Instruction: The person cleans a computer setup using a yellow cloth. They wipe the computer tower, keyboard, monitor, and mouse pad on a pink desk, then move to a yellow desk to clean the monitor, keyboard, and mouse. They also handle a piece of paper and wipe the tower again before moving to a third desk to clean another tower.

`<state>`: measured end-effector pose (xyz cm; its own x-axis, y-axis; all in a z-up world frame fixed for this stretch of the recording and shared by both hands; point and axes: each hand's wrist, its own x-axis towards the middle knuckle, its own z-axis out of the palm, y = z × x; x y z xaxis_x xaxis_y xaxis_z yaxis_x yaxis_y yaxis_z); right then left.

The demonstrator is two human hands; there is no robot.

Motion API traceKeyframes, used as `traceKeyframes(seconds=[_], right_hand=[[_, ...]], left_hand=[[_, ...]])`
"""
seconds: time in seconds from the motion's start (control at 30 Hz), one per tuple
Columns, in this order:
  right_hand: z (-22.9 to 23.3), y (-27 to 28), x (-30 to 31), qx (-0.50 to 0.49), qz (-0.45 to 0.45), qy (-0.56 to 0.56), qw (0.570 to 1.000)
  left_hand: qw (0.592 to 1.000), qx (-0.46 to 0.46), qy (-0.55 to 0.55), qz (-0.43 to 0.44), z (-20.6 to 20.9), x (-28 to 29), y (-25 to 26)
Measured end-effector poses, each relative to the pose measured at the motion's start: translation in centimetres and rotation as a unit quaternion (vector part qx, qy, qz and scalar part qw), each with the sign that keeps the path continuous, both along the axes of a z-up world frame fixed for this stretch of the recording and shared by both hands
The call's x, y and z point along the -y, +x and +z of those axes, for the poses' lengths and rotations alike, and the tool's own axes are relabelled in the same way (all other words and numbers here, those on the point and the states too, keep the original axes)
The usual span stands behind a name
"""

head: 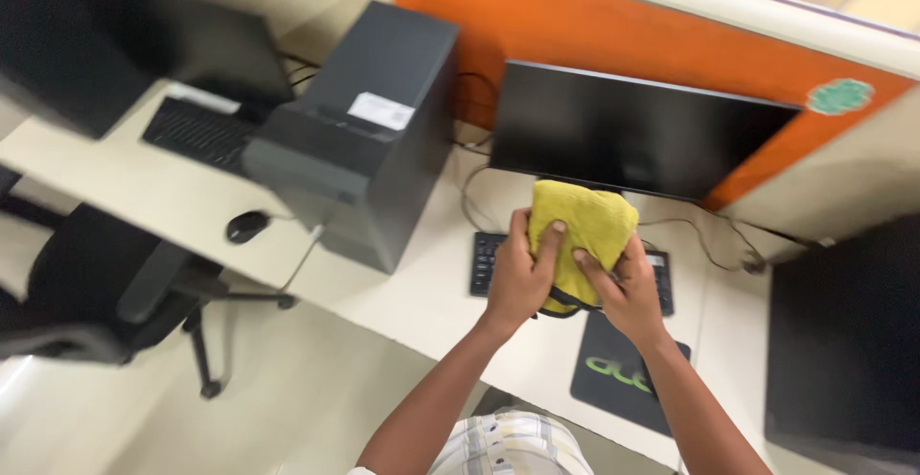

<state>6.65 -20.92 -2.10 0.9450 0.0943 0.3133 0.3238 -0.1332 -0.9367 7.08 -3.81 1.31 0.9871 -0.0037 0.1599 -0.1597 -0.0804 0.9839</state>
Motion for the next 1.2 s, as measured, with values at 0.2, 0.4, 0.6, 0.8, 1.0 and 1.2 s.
traceKeyframes(seconds=[0.2, 0.4, 0.6, 0.8, 1.0, 1.2], right_hand=[[-0.6, 2.9, -7.3, -0.010, 0.071, 0.005, 0.997], [-0.5, 6.1, -10.2, -0.020, 0.107, 0.000, 0.994], [0.1, 9.1, -11.7, -0.023, 0.143, 0.057, 0.988], [-0.1, 11.7, -11.6, -0.076, 0.183, 0.045, 0.979], [0.5, 13.3, -12.5, -0.088, 0.202, 0.049, 0.974], [1.5, 15.3, -15.0, 0.008, 0.224, 0.016, 0.974]], left_hand=[[0.996, -0.002, -0.034, 0.086, -0.6, -6.5, -0.1], [0.991, 0.010, -0.053, 0.124, -0.6, -9.0, 1.8], [0.981, 0.041, -0.073, 0.175, -0.4, -9.3, 4.0], [0.972, -0.022, -0.080, 0.218, -1.5, -8.9, 4.8], [0.969, -0.032, -0.074, 0.234, -1.0, -9.5, 6.4], [0.951, 0.024, 0.013, 0.308, 0.7, -11.7, 6.4]])
